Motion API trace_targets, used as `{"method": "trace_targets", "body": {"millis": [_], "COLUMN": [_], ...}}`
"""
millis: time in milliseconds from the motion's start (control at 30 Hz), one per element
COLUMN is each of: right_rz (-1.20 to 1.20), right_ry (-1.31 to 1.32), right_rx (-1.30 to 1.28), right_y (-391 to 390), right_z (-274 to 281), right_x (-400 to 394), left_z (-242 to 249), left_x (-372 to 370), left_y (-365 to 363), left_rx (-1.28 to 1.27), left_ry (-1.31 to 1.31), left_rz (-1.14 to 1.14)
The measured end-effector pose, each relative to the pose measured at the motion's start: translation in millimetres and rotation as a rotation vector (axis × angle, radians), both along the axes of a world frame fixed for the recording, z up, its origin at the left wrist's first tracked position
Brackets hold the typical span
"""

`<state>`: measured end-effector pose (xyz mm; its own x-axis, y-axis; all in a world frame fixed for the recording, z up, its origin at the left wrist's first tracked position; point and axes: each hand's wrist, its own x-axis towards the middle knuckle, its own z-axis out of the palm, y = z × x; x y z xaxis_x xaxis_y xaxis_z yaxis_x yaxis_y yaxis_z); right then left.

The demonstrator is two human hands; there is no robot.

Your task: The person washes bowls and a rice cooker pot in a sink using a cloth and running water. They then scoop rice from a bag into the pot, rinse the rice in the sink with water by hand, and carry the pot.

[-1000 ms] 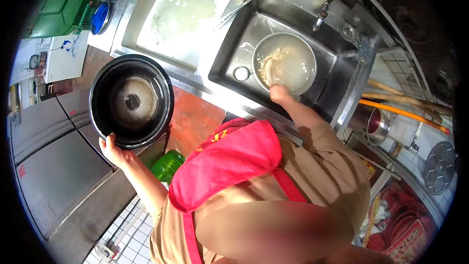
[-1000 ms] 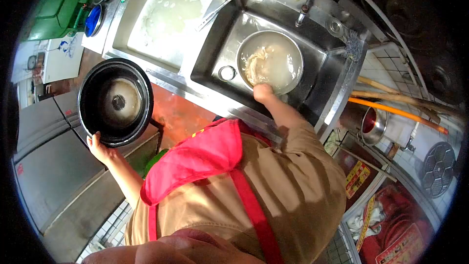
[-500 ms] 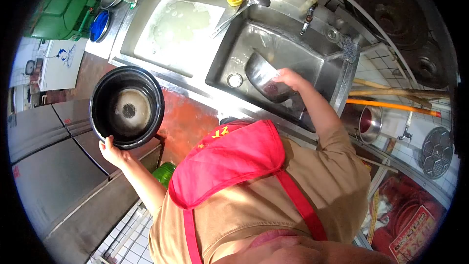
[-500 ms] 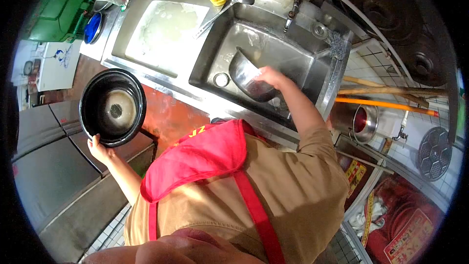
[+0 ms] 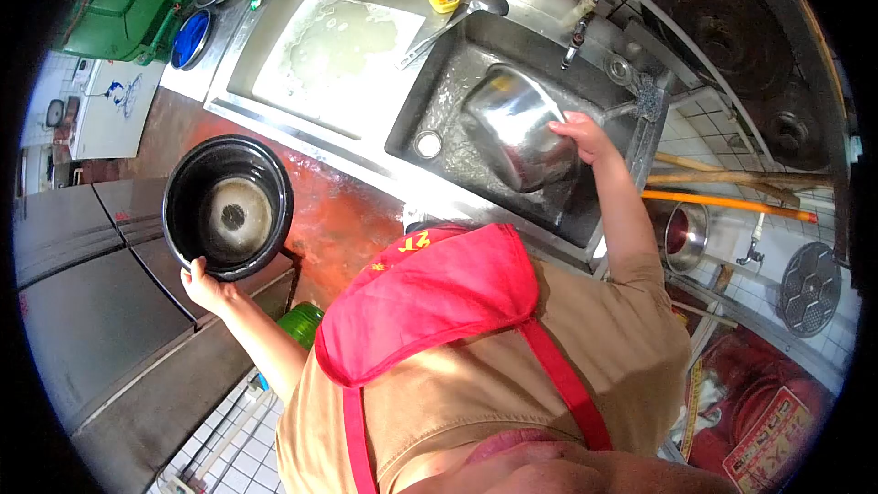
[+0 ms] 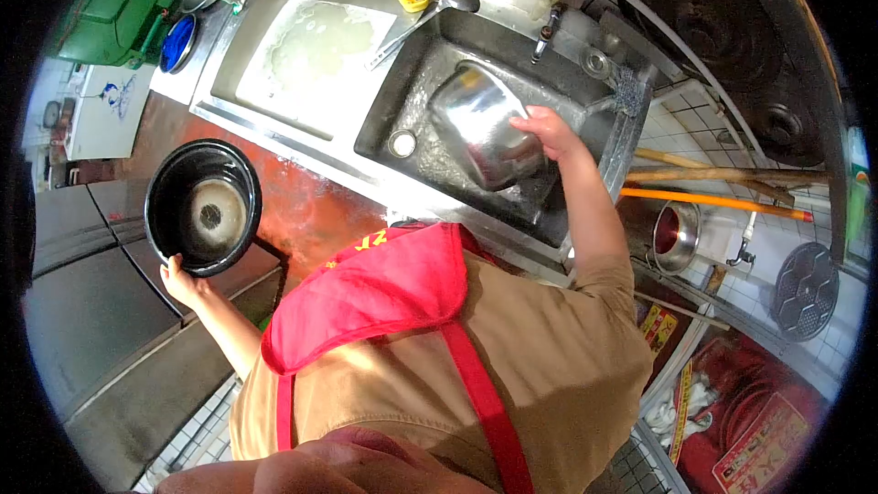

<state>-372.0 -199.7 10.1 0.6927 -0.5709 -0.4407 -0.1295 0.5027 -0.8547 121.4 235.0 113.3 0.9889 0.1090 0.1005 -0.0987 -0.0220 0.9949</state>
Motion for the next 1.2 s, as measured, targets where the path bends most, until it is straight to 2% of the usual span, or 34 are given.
{"method": "trace_targets", "body": {"millis": [67, 167, 200, 300, 400, 467, 567, 633, 667, 767, 800, 900, 933, 1033, 1067, 1200], "right_rz": [-0.026, -0.002, 0.046, 0.026, -0.079, -0.085, -0.068, -0.101, -0.003, -0.147, -0.228, -0.328, -0.400, -0.383, -0.377, -0.244], "right_ry": [0.105, 0.268, 0.426, 0.480, 0.479, 0.490, 0.480, 0.403, 0.480, 0.377, 0.243, 0.186, 0.178, 0.170, 0.091, -0.010], "right_rx": [-0.097, -0.262, -0.409, -0.486, -0.540, -0.495, -0.320, -0.163, -0.254, -0.273, -0.142, -0.030, -0.087, -0.127, -0.144, -0.210], "right_y": [-9.2, -32.9, -38.9, -39.3, -49.6, -50.8, -33.6, -10.6, -8.7, 1.6, 2.9, -2.4, -5.5, -16.1, -19.9, -29.0], "right_z": [5.5, -4.5, -4.6, -21.4, -108.9, -136.5, -134.0, -107.0, -106.8, -118.5, -117.5, -119.4, -118.9, -96.0, -85.4, -32.4], "right_x": [-13.7, -30.9, -31.8, -23.5, -36.6, -35.8, -29.7, -12.7, -11.4, -2.7, -4.4, -11.3, -13.2, -24.6, -27.5, -31.2], "left_z": [1.2, 3.3, 1.0, -6.5, -8.8, -11.7, -11.7, -9.3, -12.1, -12.4, -12.9, -13.0, -13.1, -15.7, -14.5, -12.1], "left_x": [-0.1, -5.4, -4.1, 3.1, 5.6, 6.7, 5.3, 1.4, 4.1, 3.8, 3.8, 4.4, 4.1, 6.0, 4.8, 2.9], "left_y": [-1.6, -8.0, -6.6, -4.4, -2.2, -0.7, -1.3, -4.3, -1.3, -0.7, 0.4, 2.9, 3.5, 8.1, 7.6, 7.3], "left_rx": [0.033, -0.054, -0.051, -0.028, -0.009, -0.045, -0.059, -0.055, -0.069, -0.073, -0.064, -0.065, -0.070, -0.070, -0.069, -0.091], "left_ry": [-0.009, 0.010, 0.009, 0.005, 0.009, 0.022, 0.033, 0.030, 0.037, 0.033, 0.028, 0.028, 0.032, 0.021, 0.023, 0.034], "left_rz": [0.010, -0.006, -0.004, -0.004, -0.006, -0.018, 0.006, 0.001, -0.010, -0.008, 0.001, 0.015, 0.018, 0.030, 0.031, 0.035]}}
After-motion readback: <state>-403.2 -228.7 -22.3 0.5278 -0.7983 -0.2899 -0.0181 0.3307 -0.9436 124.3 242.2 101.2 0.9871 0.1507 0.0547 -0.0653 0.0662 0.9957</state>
